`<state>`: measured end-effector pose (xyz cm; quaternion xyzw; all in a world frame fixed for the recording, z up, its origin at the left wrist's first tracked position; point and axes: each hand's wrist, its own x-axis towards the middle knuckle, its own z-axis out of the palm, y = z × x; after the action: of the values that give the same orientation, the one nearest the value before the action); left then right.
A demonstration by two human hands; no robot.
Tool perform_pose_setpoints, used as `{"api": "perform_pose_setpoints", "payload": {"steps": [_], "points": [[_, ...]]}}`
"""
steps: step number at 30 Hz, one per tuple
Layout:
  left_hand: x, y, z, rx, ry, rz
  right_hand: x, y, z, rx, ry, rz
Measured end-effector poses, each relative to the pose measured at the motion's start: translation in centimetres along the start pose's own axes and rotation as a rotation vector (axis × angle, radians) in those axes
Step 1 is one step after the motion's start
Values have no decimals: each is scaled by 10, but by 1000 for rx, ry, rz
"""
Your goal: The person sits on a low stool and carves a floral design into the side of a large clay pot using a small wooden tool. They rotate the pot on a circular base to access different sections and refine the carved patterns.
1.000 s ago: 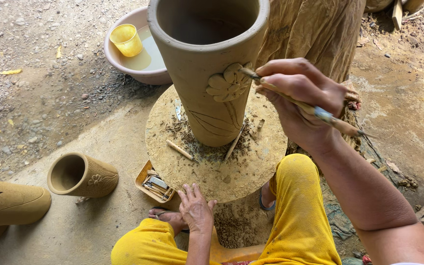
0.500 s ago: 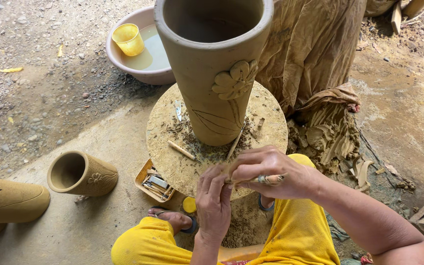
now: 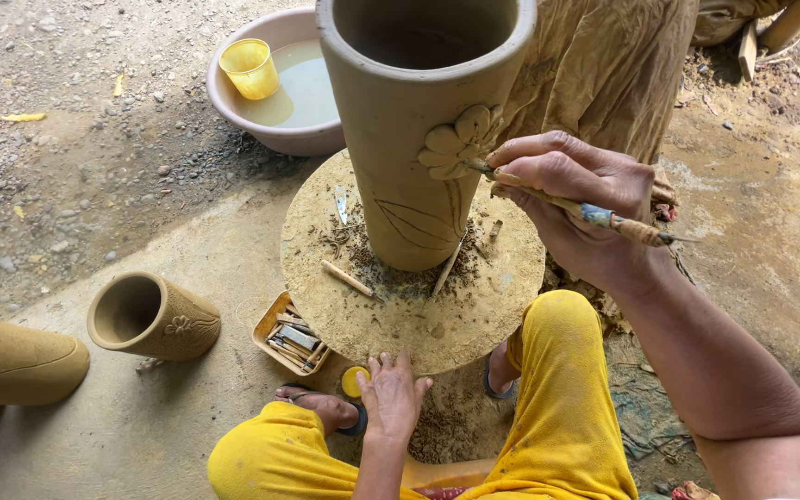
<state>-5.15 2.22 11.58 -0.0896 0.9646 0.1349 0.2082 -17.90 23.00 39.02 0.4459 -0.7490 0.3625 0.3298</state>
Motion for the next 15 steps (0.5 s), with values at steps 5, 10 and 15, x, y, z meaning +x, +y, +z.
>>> {"api": "perform_pose_setpoints", "payload": {"steps": [5, 10, 15], "points": [[-2, -2, -6, -26, -8, 11, 11, -6, 2, -68, -49, -21], [-5, -1, -4, -15, -10, 17, 14, -5, 5, -74, -54, -11], [-7, 0, -2, 1, -19, 24, 16, -3, 6, -125, -80, -21]]}}
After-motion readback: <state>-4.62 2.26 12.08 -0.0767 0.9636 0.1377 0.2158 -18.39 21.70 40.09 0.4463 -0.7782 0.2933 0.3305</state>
